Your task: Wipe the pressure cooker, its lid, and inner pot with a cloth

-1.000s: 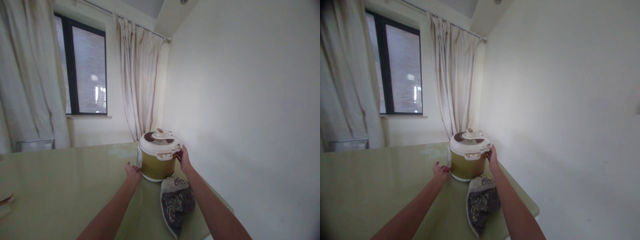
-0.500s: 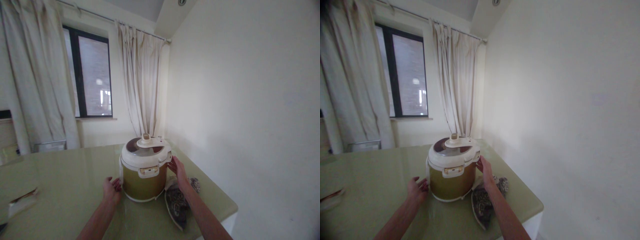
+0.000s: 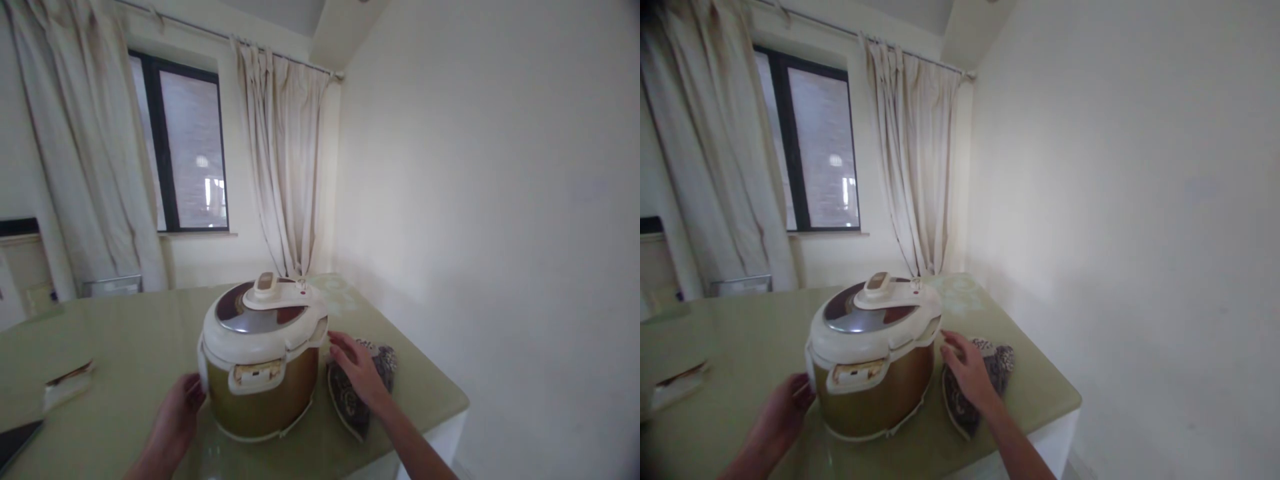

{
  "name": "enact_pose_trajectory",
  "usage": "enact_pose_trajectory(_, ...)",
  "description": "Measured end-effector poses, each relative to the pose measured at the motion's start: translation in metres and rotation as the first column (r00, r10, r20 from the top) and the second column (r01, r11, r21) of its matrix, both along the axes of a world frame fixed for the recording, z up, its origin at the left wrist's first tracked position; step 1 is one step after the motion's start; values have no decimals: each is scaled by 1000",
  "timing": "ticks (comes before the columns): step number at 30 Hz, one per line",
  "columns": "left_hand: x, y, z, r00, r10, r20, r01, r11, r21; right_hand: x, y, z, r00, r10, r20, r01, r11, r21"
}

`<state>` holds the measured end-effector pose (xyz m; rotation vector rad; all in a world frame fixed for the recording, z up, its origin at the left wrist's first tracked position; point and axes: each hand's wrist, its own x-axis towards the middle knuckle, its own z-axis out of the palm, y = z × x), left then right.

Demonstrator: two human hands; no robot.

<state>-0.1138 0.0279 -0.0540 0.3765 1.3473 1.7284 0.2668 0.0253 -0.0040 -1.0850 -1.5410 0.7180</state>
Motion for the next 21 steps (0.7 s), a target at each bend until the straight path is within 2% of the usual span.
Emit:
enact_pose_trajectory(1, 1, -2, 2, 997, -64, -30, 64, 998, -9, 11, 2, -5, 977, -153, 146, 150, 988, 31)
enact_pose_trajectory(3, 2, -2, 5, 988, -92, -122, 91, 996, -11, 33, 3, -20, 805, -416, 423, 425, 902, 78)
enact_pose_trajectory(4, 3, 0, 6, 981, -54, -186, 57, 998, 12, 41, 1, -29, 723, -444, 529, 492, 869, 56)
enact_pose_trajectory(5, 3, 4, 6, 968, -15, -250, 29, 998, 51, 48, -2, -39, 680, -418, 603, 507, 862, 26)
enact_pose_trajectory(6, 5, 9, 5, 952, 13, -306, 19, 995, 102, 53, -6, -48, 674, -368, 640, 475, 880, 6)
enact_pose_trajectory(8, 9, 19, 3, 926, 8, -378, 71, 978, 195, 57, -16, -63, 730, -256, 633, 344, 939, -17)
enact_pose_trajectory(10, 13, 26, -3, 916, -25, -401, 132, 962, 240, 57, -26, -68, 818, -209, 536, 250, 968, -3)
enact_pose_trajectory(11, 14, 28, -7, 918, -35, -396, 146, 956, 253, 54, -31, -65, 856, -235, 460, 259, 966, 11)
enact_pose_trajectory(13, 15, 29, -16, 923, -57, -380, 170, 948, 270, 46, -40, -48, 887, -375, 271, 364, 927, 92)
enact_pose_trajectory(14, 15, 29, -21, 924, -74, -375, 187, 943, 275, 39, -44, -33, 872, -462, 165, 436, 884, 171)
enact_pose_trajectory(16, 13, 28, -29, 923, -117, -367, 227, 934, 274, 19, -50, 7, 822, -570, -17, 533, 757, 379)
enact_pose_trajectory(17, 12, 27, -32, 922, -132, -363, 241, 931, 273, 5, -51, 30, 820, -569, -64, 525, 701, 483)
enact_pose_trajectory(18, 12, 26, -34, 922, -141, -362, 251, 928, 277, -10, -51, 53, 843, -537, -28, 458, 690, 560)
enact_pose_trajectory(19, 12, 25, -35, 921, -142, -363, 255, 923, 288, -26, -50, 76, 871, -484, 89, 344, 728, 593)
enact_pose_trajectory(20, 12, 24, -35, 918, -143, -369, 264, 916, 302, -43, -48, 97, 870, -426, 247, 224, 789, 572)
enact_pose_trajectory(21, 12, 23, -34, 913, -147, -381, 277, 908, 314, -61, -46, 116, 833, -363, 418, 107, 846, 523)
